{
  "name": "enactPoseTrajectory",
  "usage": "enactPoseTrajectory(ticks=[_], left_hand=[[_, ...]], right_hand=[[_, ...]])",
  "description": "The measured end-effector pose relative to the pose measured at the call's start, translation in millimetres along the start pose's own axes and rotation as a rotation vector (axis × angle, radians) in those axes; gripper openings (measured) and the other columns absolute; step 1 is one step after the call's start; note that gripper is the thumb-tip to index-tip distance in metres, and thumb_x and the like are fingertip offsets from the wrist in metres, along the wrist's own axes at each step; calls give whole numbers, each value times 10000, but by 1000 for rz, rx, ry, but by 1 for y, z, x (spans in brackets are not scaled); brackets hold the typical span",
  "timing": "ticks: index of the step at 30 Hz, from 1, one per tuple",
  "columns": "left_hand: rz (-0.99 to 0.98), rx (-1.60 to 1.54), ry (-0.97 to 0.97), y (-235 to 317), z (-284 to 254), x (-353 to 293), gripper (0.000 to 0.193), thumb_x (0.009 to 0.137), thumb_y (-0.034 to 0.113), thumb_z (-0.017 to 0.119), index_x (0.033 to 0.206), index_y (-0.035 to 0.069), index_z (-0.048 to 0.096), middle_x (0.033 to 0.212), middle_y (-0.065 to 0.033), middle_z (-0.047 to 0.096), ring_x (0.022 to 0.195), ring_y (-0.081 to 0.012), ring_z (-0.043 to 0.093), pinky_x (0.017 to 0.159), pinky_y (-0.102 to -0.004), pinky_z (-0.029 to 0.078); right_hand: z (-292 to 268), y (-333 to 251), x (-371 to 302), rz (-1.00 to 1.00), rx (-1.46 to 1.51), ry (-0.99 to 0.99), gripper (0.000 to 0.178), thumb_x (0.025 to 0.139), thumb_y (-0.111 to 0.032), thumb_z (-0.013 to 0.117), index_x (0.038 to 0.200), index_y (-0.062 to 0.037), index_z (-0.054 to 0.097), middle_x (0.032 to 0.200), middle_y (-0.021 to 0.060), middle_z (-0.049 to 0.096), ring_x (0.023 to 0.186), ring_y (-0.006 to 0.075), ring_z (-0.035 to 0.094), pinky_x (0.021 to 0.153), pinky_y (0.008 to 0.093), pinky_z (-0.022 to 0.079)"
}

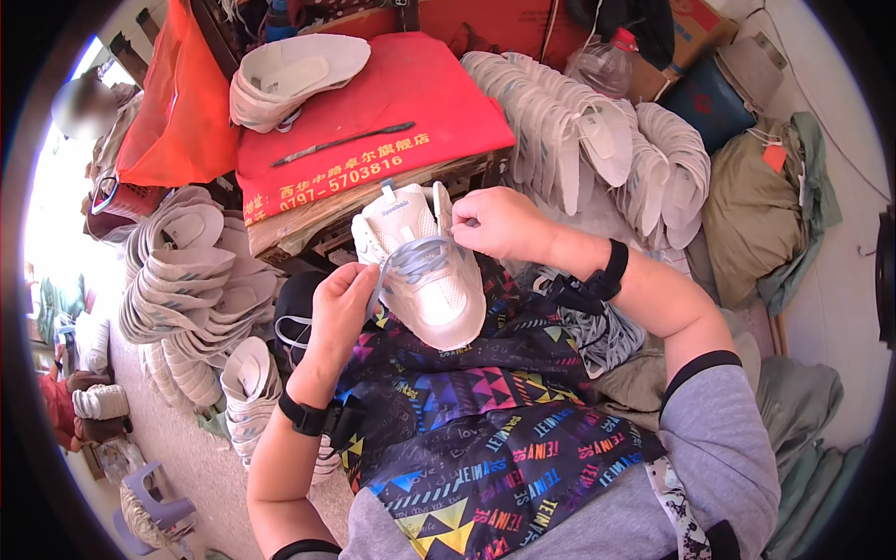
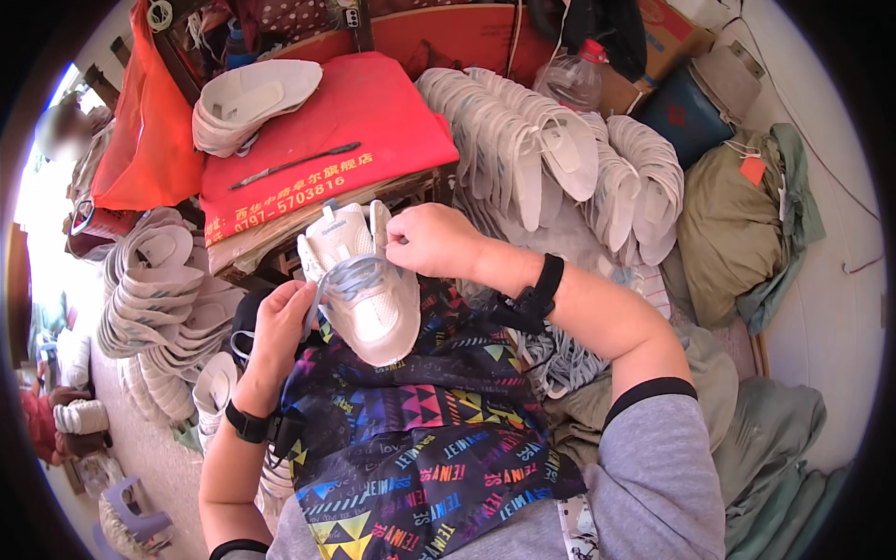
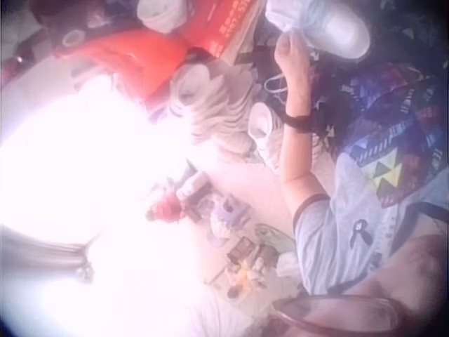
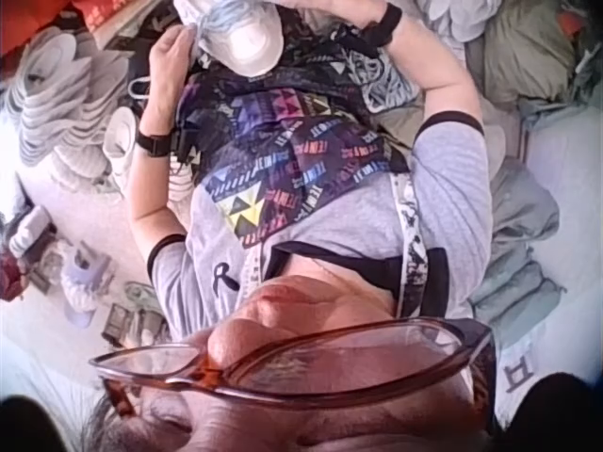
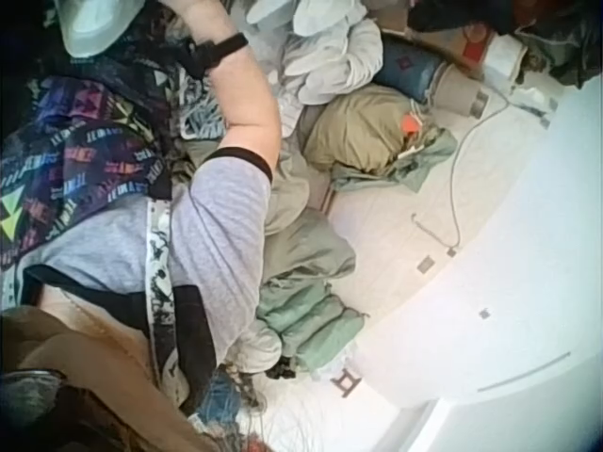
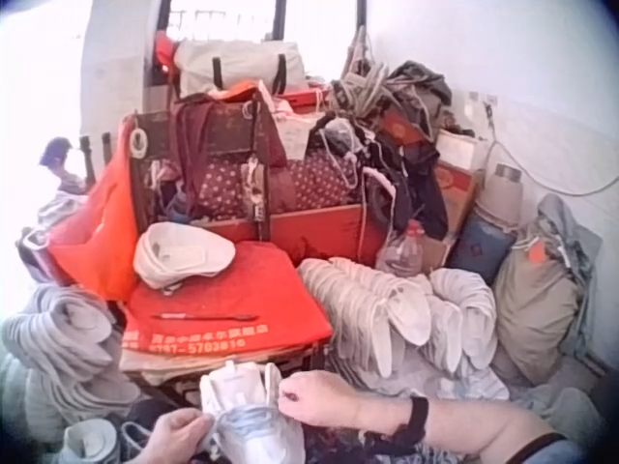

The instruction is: The person picks up a shoelace from a container and threads it through the eyelets of a shoe. After pulling the laces tight and finishing the shoe, they set it aside and reach for another shoelace.

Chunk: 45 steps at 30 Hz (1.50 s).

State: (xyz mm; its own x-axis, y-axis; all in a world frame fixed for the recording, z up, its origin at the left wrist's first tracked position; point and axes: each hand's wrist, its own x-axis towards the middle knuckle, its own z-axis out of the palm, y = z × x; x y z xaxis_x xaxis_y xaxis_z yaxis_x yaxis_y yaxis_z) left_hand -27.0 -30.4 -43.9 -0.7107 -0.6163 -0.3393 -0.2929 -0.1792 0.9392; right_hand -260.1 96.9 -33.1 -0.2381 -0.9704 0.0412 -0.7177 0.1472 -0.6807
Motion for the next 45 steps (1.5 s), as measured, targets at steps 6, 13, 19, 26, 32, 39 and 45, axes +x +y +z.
enactPoseTrajectory(ticks=[6, 13, 19, 26, 32, 39, 45], left_hand=[[32, -15, 37, -1, 1, 5, 245, 954, 193, 588, 785, 19, 628, 663, 56, 542, 584, -16, 458, 528, -211, 355], [505, 584, 263, -4, 6, 12, 168, 895, 134, 619, 767, 28, 591, 632, -92, 546, 541, -231, 528, 508, -318, 407], [648, 1084, 64, 32, -4, 4, 94, 835, 96, 653, 856, 19, 605, 852, -149, 579, 781, -364, 590, 683, -424, 486], [649, 956, -309, 71, -18, 18, 308, 719, -50, 685, 1002, 29, 595, 1026, -113, 484, 902, -300, 572, 774, -379, 484], [612, 1141, -412, 83, -19, 33, 214, 732, 44, 725, 913, 55, 612, 973, -97, 489, 866, -297, 583, 751, -395, 484], [578, 1038, -348, 67, -20, 43, 143, 836, 163, 695, 846, 26, 658, 948, -113, 483, 832, -276, 565, 750, -366, 473], [723, 793, -120, 19, -25, 44, 203, 783, 187, 665, 750, -12, 647, 956, -161, 542, 859, -319, 584, 793, -404, 511]], right_hand=[[2, -14, 6, -334, -487, 93, 132, 751, -183, 614, 725, -53, 604, 748, 98, 587, 719, 297, 616, 647, 419, 496], [-11, -24, 15, -367, -720, -240, 68, 749, -132, 616, 773, -69, 623, 807, 74, 602, 885, 247, 610, 766, 372, 458], [-18, -37, 18, -525, -852, -145, 109, 754, -105, 606, 852, -59, 619, 972, 77, 582, 995, 248, 566, 788, 387, 457], [-29, -12, 37, -513, -508, -298, 274, 768, -105, 648, 1032, -43, 605, 1034, 116, 555, 985, 294, 598, 863, 439, 489], [-44, -3, 41, -447, -199, -522, 207, 779, -105, 694, 953, -65, 589, 1002, 94, 550, 936, 299, 605, 779, 409, 499], [-32, 8, 41, -412, -144, -336, 180, 829, -230, 651, 876, -57, 635, 928, 104, 562, 871, 306, 605, 735, 420, 479], [12, 14, 37, -262, 78, -91, 269, 808, -266, 663, 731, -31, 556, 789, 104, 477, 719, 263, 541, 643, 384, 446]])
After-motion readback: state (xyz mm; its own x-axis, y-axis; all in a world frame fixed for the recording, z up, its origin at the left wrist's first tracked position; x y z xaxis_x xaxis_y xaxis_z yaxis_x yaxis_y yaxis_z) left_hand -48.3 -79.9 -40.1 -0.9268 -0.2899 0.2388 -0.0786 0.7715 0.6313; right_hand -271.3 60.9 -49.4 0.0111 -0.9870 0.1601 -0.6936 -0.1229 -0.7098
